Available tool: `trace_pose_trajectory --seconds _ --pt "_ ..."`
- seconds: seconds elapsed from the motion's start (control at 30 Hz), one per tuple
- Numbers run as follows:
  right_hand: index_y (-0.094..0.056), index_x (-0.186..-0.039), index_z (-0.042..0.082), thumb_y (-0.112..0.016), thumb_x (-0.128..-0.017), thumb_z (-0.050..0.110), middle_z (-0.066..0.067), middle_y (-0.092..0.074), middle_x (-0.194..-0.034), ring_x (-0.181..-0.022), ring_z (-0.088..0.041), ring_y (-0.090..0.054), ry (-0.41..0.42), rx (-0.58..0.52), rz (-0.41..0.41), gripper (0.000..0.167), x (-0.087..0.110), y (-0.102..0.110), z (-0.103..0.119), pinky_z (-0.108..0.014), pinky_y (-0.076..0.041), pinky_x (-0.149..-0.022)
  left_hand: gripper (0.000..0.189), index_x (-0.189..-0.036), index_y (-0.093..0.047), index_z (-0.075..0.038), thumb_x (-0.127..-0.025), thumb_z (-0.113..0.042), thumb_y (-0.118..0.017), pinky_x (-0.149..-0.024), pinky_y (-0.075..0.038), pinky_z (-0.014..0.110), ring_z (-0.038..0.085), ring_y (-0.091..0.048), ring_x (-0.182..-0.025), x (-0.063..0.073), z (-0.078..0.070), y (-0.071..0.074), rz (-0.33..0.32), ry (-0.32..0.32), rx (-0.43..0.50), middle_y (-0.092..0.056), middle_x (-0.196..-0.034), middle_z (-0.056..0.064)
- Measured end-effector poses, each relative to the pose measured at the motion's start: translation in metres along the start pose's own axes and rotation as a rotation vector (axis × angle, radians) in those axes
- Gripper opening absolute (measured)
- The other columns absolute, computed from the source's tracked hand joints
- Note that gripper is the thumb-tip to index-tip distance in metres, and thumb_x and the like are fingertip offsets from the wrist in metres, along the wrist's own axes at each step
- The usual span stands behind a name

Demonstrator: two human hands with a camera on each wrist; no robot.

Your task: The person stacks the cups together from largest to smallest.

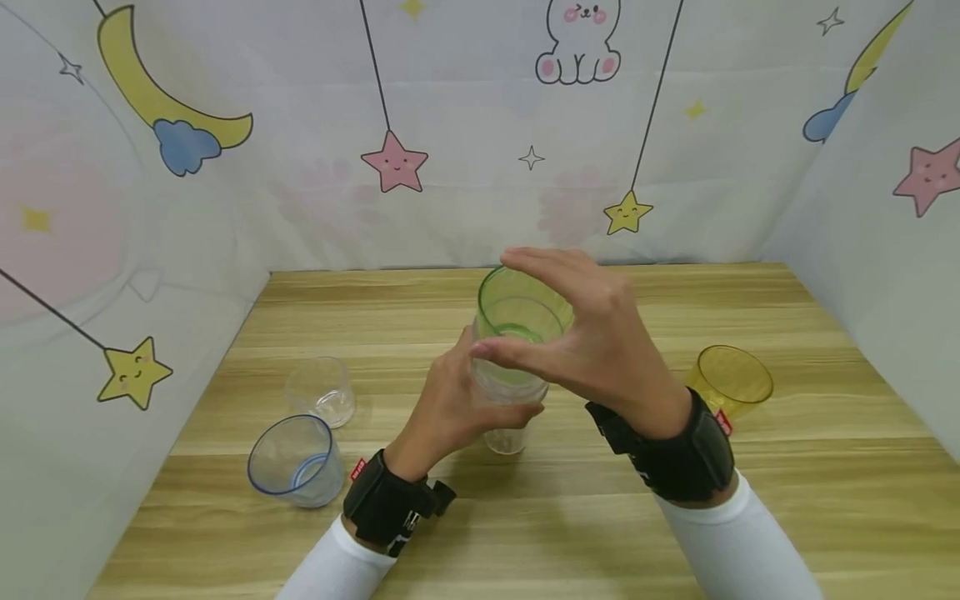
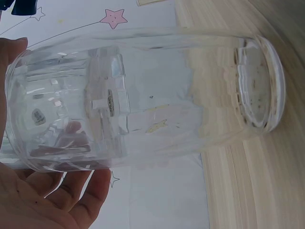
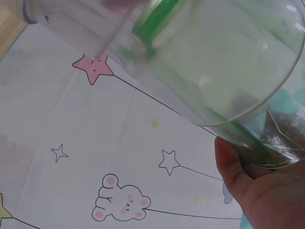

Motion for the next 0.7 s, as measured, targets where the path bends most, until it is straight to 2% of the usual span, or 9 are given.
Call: trace_pose_trajectory --seconds 0.33,0.5,0.6,0.7 --pt "-0.059 -0.137 -0.002 -0.069 -0.081 0.069 -0.017 -0.060 -0.138 -0.129 -0.028 -0.055 -0.045 0.009 0.016 0.091 0.010 -0.009 -0.012 -0.043 -0.047 -0.102 0.098 -0.145 -0.040 -0.027 -0.065 -0.033 -0.096 -0.075 -0.056 0.033 0.012 -0.064 -0.095 0.000 0.001 0.000 -0.004 0.005 -0.010 -0.063 -0.113 -0.006" --pt "-0.052 -0.143 -0.001 -0.067 -0.084 0.069 -0.016 -0.057 -0.141 -0.123 -0.027 -0.058 -0.084 -0.004 0.020 0.094 0.016 -0.011 -0.017 -0.042 -0.052 -0.091 0.098 -0.145 -0.040 -0.024 -0.066 -0.032 -0.096 -0.074 -0.057 0.033 0.013 -0.065 -0.095 0.000 0.000 -0.001 0.008 0.012 0.008 -0.063 -0.114 -0.005" --pt "-0.048 -0.147 0.001 -0.066 -0.085 0.068 -0.014 -0.058 -0.138 -0.119 -0.024 -0.059 -0.125 -0.026 0.023 0.093 0.019 -0.011 -0.020 -0.040 -0.053 -0.090 0.098 -0.145 -0.040 -0.022 -0.065 -0.031 -0.096 -0.076 -0.057 0.034 0.013 -0.065 -0.096 0.001 0.000 0.000 0.005 0.012 0.012 -0.063 -0.115 -0.004" --pt "-0.043 -0.151 0.004 -0.066 -0.086 0.066 -0.012 -0.056 -0.141 -0.120 -0.021 -0.059 -0.165 -0.057 0.017 0.093 0.023 -0.011 -0.023 -0.039 -0.053 -0.091 0.098 -0.145 -0.041 -0.022 -0.065 -0.032 -0.096 -0.076 -0.057 0.034 0.014 -0.065 -0.096 0.001 0.000 0.000 0.000 0.007 0.008 -0.064 -0.115 -0.003"
Point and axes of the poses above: each hand's wrist, its own x-axis away from the middle knuckle, its own y-axis out of the back of the hand, z = x × y, the point moved 9 cm from there along -x, towards the middle knuckle
